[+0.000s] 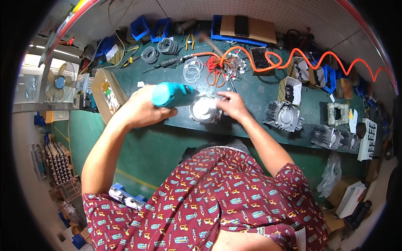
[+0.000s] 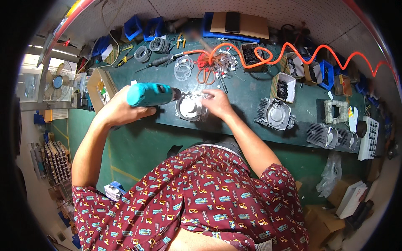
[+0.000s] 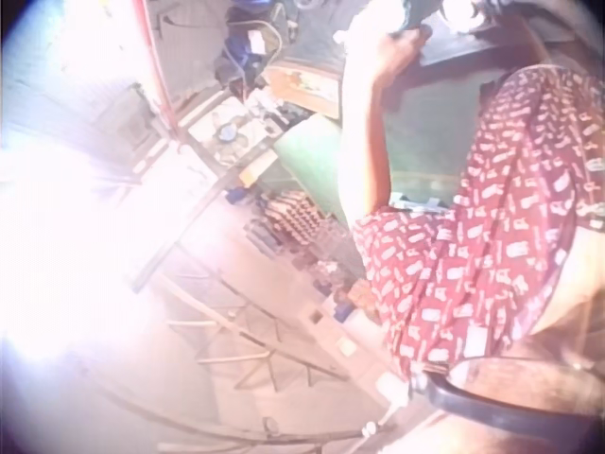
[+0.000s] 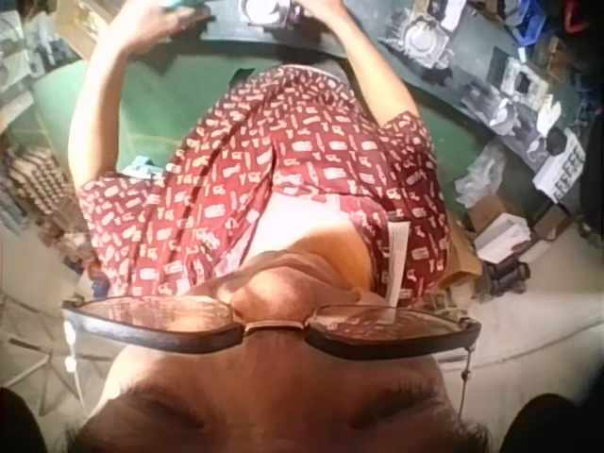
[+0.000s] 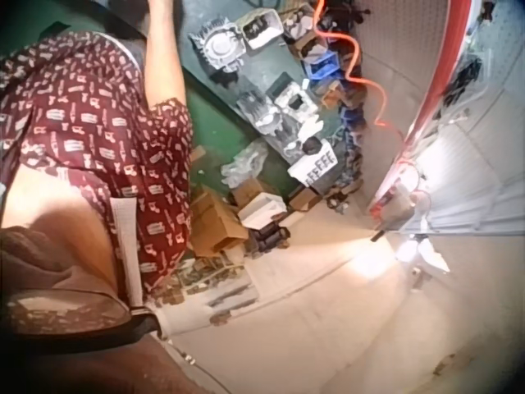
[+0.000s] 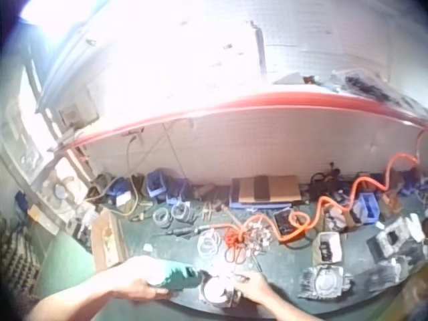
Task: The person uses a cordless drill to fasten screws into a metallic housing on a workbench, then switches to a pneumatic screwdriver to continue tightening screws. The person handles multiple similar housings and small fasteners throughout the sequence.
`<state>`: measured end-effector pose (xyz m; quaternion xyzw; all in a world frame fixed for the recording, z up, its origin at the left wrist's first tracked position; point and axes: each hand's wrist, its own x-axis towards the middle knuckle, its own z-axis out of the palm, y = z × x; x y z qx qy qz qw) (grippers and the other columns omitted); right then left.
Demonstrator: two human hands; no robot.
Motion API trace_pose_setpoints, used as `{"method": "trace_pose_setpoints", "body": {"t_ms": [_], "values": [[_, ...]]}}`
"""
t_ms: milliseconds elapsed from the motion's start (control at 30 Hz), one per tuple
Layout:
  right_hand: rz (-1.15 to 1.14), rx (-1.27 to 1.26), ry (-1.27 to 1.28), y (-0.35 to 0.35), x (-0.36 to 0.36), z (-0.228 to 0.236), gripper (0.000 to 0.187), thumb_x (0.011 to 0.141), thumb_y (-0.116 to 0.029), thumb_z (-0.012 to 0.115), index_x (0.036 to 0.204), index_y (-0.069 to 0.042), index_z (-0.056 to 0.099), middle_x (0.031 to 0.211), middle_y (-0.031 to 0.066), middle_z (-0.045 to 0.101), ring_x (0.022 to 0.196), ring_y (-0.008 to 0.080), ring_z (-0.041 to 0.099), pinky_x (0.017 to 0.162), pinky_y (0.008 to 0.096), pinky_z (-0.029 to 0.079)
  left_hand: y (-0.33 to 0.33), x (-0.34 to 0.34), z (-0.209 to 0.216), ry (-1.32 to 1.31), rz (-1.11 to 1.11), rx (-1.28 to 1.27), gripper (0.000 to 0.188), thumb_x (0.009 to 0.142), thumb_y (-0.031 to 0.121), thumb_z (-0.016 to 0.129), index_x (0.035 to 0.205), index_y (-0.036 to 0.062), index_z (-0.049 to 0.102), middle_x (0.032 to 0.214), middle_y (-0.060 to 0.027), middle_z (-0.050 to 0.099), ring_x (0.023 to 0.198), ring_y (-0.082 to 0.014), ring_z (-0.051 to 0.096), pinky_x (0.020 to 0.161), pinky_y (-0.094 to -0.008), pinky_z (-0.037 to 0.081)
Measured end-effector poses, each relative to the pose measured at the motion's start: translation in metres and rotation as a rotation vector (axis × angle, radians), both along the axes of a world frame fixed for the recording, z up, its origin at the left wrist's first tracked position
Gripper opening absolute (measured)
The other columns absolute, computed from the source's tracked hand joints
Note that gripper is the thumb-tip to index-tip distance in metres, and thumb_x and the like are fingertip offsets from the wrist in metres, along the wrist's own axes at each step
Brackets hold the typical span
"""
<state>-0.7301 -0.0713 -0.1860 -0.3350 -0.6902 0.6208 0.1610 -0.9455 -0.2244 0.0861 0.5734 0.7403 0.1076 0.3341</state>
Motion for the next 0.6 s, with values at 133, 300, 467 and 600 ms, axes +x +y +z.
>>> {"method": "trace_pose_setpoints", "body": {"t_ms": [133, 300, 467, 600], "values": [[-0.149, -0.576, 0.090, 0.018, 0.022, 0.013, 0.022, 0.098, -0.001, 0.062, 0.119, 0.004, 0.068, 0.103, 0.0109, 0.071, 0.088, 0.0165, 0.068, 0.074, 0.0289, 0.059, -0.056, 0.004, -0.005, -0.284, 0.235, 0.125, 0.042, 0.083, 0.003, 0.079, 0.124, 0.0050, 0.071, 0.107, -0.0075, 0.075, 0.094, -0.0160, 0.069, 0.089, -0.0329, 0.055], [-0.153, -0.694, 0.160, 0.012, 0.036, 0.037, 0.026, 0.102, -0.004, 0.060, 0.125, 0.008, 0.060, 0.108, 0.0168, 0.071, 0.088, 0.0207, 0.071, 0.074, 0.0319, 0.062, -0.128, 0.016, -0.051, -0.295, 0.426, 0.205, 0.042, 0.089, 0.013, 0.084, 0.128, 0.0081, 0.070, 0.112, -0.0025, 0.074, 0.100, -0.0116, 0.067, 0.091, -0.0313, 0.056], [-0.026, -0.794, 0.202, -0.003, 0.025, 0.044, 0.034, 0.107, -0.020, 0.057, 0.129, 0.005, 0.060, 0.107, 0.0137, 0.072, 0.089, 0.0176, 0.070, 0.077, 0.0310, 0.061, -0.172, 0.036, -0.084, -0.559, 0.683, 0.199, 0.042, 0.088, 0.022, 0.087, 0.124, 0.0064, 0.071, 0.111, -0.0039, 0.074, 0.101, -0.0136, 0.067, 0.091, -0.0324, 0.056], [0.027, -0.808, 0.212, -0.014, 0.017, 0.035, 0.034, 0.102, -0.018, 0.067, 0.132, -0.001, 0.062, 0.093, -0.0006, 0.065, 0.079, 0.0074, 0.060, 0.069, 0.0238, 0.052, -0.181, 0.040, -0.091, -0.630, 0.734, 0.213, 0.039, 0.088, 0.023, 0.087, 0.120, 0.0062, 0.072, 0.109, -0.0037, 0.074, 0.099, -0.0148, 0.068, 0.089, -0.0325, 0.056]]}}
